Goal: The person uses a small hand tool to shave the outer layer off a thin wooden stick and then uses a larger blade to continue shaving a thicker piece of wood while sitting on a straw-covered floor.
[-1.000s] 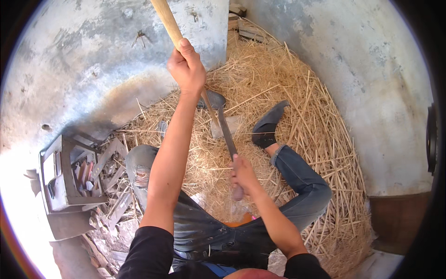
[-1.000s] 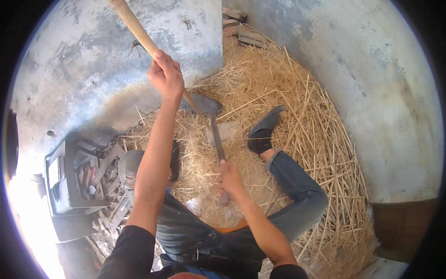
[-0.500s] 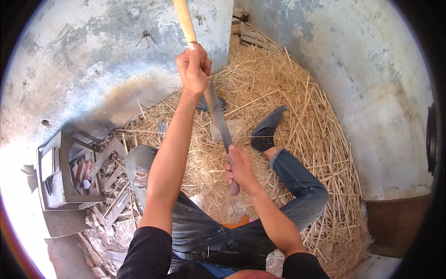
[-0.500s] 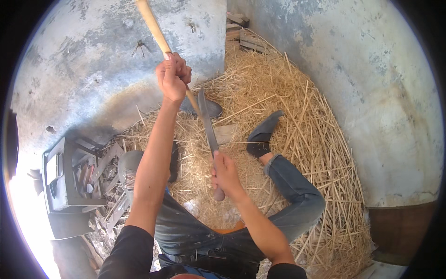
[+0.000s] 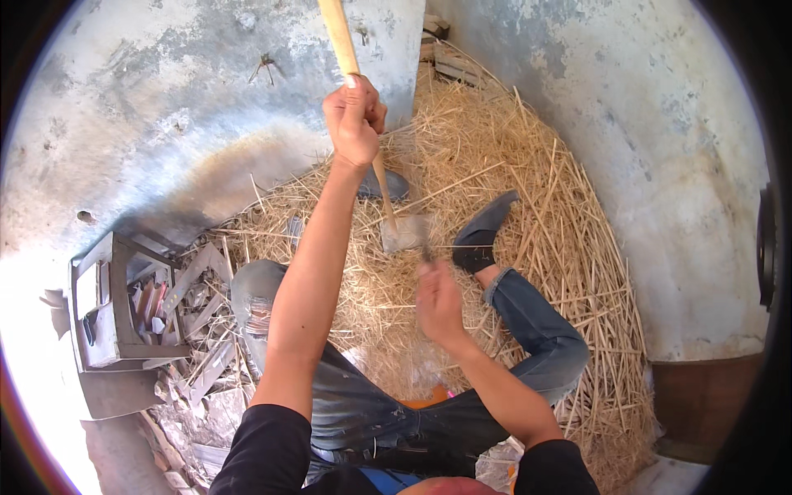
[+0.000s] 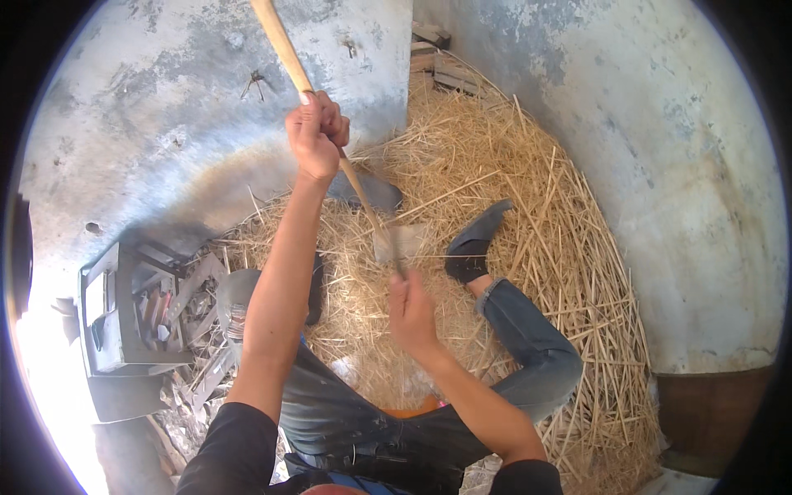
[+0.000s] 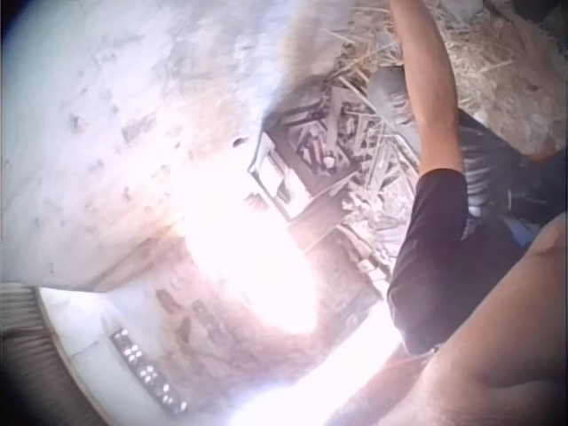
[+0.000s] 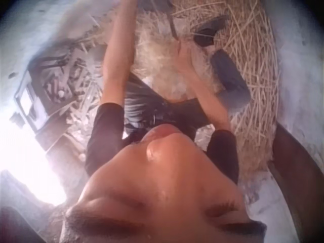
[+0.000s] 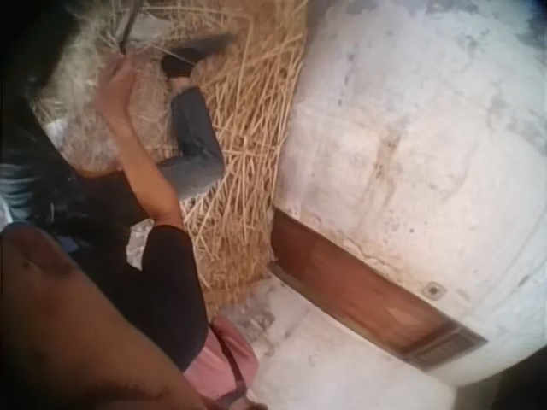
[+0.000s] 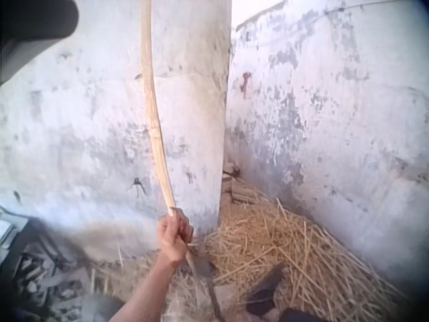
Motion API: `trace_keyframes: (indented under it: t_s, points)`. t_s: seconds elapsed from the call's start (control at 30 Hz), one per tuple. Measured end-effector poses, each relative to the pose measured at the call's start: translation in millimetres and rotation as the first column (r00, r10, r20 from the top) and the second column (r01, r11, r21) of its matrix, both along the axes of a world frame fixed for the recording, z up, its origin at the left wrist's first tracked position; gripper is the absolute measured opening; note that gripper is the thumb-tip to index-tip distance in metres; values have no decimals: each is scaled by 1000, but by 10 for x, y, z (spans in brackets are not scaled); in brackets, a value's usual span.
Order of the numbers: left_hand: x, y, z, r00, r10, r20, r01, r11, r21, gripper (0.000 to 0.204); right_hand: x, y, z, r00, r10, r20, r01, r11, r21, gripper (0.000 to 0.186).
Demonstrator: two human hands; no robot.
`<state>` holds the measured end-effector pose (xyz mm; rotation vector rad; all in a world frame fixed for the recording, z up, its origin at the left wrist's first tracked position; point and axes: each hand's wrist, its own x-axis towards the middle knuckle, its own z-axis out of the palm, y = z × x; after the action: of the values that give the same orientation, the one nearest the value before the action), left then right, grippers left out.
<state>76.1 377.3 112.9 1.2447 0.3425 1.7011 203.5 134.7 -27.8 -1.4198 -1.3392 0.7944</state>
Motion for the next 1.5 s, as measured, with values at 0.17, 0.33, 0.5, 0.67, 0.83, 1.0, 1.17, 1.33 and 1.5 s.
trace_keyframes:
  t_s: [0.17,0.33,0.5,0.67,0.83,1.0,1.17,1.33,1.5]
  points:
    - [-76,54,-83,1000,-6,26,1,984,180,51,278,120,121,994,85,-65,-102,928,-359,35]
    - [-122,-51,-1,997,55,-58,-54,998,14,55,199,184,1294,920,-105,-378,20,975,-222,34]
    - [-47,-48,8,991,126,-45,-122,989,80,53,25,-120,434,993,-18,114,2,990,138,34]
    - [23,-83,-4,980,191,-60,-193,981,-24,49,149,-398,-701,980,105,169,-32,921,-387,39]
    - [38,-74,-32,956,276,-94,-279,960,-16,46,90,47,463,968,-35,-247,-69,915,-399,39]
    - [36,-2,-88,859,496,-127,-500,866,-5,46,-253,87,996,874,-75,-479,51,997,-64,30]
    - [114,-18,-56,832,538,-134,-540,841,28,46,-317,-293,-857,958,37,285,31,973,-230,36]
    - [-20,-13,-101,834,539,-119,-542,840,7,47,79,-458,-1505,1000,-17,-17,0,726,-688,42]
    - [-30,18,-103,857,512,-61,-512,859,24,48,302,-16,-744,994,-109,-22,92,919,-384,42]
